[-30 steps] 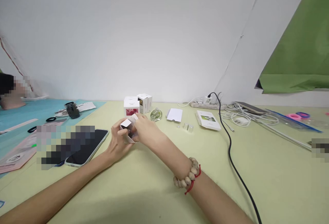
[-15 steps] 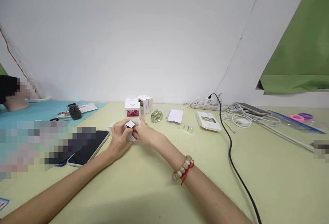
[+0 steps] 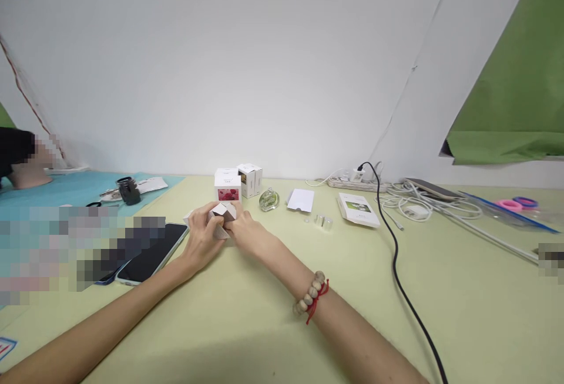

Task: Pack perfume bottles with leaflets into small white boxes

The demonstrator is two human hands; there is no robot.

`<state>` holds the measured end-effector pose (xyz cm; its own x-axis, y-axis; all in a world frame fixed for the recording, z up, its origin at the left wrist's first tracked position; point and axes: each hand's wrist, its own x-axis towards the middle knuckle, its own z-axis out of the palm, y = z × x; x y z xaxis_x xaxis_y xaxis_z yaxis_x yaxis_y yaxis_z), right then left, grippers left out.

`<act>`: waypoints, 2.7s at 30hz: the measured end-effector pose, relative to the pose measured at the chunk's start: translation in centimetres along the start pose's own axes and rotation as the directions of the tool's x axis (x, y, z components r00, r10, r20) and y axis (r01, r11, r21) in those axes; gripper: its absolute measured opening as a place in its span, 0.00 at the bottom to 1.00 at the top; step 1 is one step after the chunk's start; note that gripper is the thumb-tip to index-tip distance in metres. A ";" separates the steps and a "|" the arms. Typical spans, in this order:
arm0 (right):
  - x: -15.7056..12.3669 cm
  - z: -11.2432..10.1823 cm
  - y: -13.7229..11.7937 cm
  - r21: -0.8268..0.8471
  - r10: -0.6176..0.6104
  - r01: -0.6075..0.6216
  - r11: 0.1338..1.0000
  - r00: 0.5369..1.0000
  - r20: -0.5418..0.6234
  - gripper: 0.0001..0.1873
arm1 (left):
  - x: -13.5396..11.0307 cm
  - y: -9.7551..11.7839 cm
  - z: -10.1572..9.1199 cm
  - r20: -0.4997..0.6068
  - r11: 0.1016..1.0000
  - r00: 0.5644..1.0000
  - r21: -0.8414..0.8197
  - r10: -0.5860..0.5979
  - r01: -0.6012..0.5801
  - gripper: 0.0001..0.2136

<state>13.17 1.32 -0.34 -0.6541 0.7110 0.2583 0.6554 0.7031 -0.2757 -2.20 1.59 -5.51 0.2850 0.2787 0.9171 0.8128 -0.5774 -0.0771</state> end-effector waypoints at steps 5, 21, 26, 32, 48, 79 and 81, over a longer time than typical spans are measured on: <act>0.4 -0.4 0.8 0.153 -0.032 0.026 0.988 0.999 0.040 0.12 | -0.1 0.0 -0.2 0.027 1.000 1.000 -0.008 -0.008 0.008 0.12; 0.6 -0.7 0.5 0.214 -0.044 0.032 0.976 0.998 0.051 0.14 | -0.1 0.1 -0.3 0.046 1.000 0.999 -0.008 -0.023 0.023 0.12; 0.5 -1.3 -0.1 0.201 -0.050 0.038 0.979 0.997 0.057 0.14 | -0.2 -0.1 -0.4 0.078 1.000 0.997 0.003 -0.031 0.030 0.13; 0.4 -2.1 -0.7 0.200 -0.068 0.051 0.978 0.995 0.079 0.13 | -0.2 -0.3 -0.6 0.113 0.999 0.992 0.006 -0.053 0.053 0.15; 0.2 -2.7 0.3 0.320 -0.009 -0.002 0.947 0.999 0.035 0.10 | -0.1 -0.4 -0.9 0.119 0.990 0.984 -0.016 -0.135 0.138 0.15; -0.2 -5.3 0.7 0.312 -0.044 0.004 0.950 0.992 0.120 0.14 | -0.1 -0.6 -0.9 0.115 0.984 0.978 -0.012 -0.174 0.176 0.16; -0.8 -7.3 1.2 0.319 0.017 -0.042 0.947 0.997 0.081 0.16 | -0.1 -0.7 -0.8 0.100 0.978 0.974 -0.027 -0.205 0.208 0.18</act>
<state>17.18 1.67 5.92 -0.6713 0.7197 0.1772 0.5276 0.6319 -0.5677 -3.22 1.31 -5.26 0.1618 0.4661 0.8698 0.8404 -0.5271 0.1261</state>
